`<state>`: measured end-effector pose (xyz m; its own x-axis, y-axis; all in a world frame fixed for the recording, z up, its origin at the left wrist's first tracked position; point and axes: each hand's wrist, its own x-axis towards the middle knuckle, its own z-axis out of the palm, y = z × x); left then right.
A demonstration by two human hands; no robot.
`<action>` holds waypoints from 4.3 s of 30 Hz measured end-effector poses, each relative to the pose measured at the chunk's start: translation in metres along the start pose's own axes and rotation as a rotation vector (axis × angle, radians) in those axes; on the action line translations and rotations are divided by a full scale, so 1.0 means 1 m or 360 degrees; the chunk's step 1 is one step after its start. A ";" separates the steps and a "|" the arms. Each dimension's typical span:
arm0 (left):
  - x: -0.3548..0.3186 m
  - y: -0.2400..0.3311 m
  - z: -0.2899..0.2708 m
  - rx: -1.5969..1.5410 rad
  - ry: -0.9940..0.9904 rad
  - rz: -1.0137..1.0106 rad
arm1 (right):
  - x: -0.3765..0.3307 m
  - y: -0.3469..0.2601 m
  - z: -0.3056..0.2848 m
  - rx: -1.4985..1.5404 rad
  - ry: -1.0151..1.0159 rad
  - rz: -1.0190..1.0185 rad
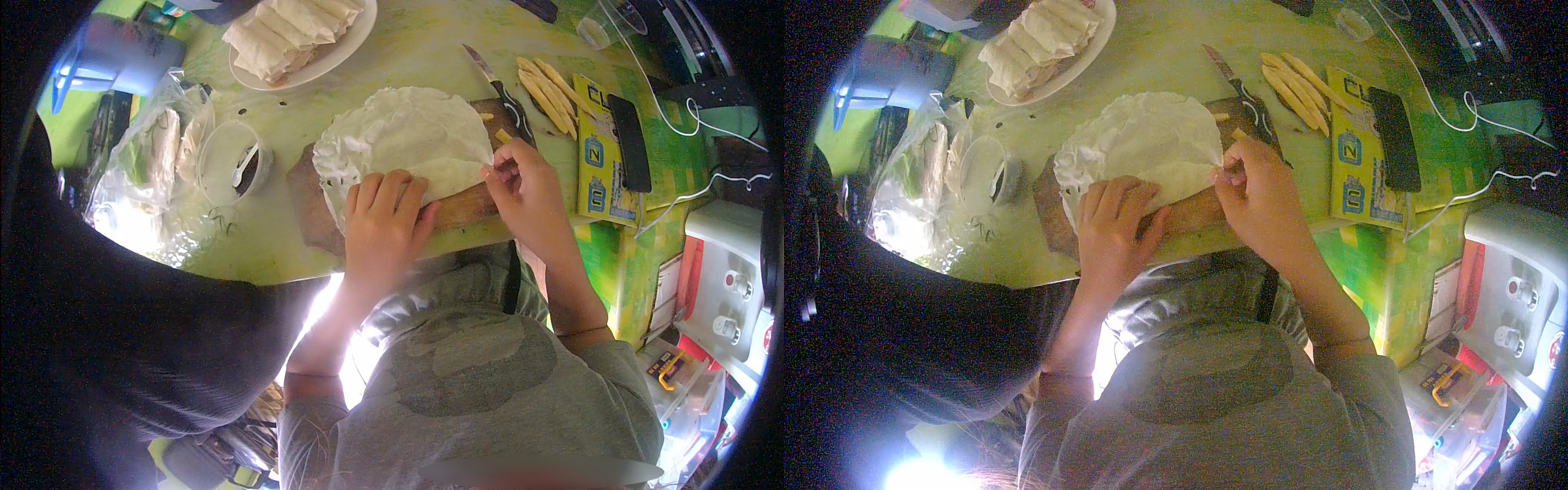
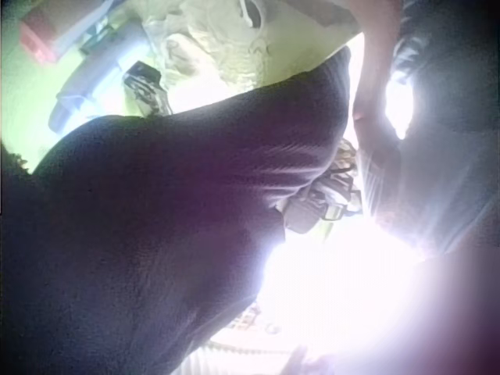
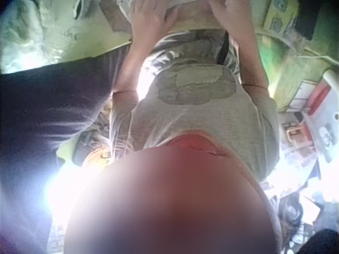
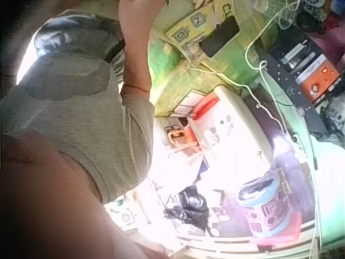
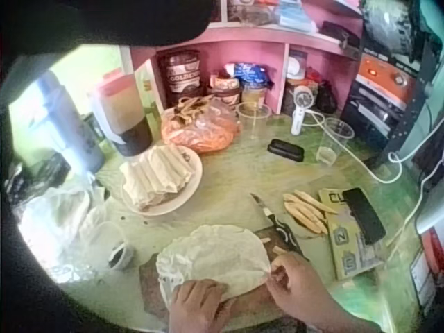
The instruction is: The person slices yellow plantains on a cutting board, places them on a tortilla, adds a dark filling, and rolls the tortilla into a wrap. The process is repeated to make multiple wraps.
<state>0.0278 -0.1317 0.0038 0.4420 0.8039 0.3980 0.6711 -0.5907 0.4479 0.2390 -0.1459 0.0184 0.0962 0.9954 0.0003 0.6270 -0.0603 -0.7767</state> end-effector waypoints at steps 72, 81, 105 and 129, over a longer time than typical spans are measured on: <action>-0.039 -0.007 -0.041 0.0069 0.0259 -0.0778 | 0.009 -0.013 0.022 -0.0399 -0.0165 -0.1072; -0.031 -0.004 -0.038 -0.0123 0.0183 -0.0806 | 0.016 -0.013 0.023 -0.0356 -0.0179 -0.1131; -0.031 0.007 -0.033 -0.0682 0.0290 -0.1240 | 0.011 -0.030 0.027 -0.0696 -0.0331 -0.1155; -0.022 -0.005 -0.042 -0.2115 0.0523 -0.1652 | 0.013 -0.032 0.021 -0.0638 -0.0438 -0.1070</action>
<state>-0.0098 -0.1494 0.0262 -0.0704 0.9109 -0.4066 -0.4153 0.3439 0.8422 0.2040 -0.1298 0.0304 -0.5573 0.8083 0.1900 0.7163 0.5837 -0.3823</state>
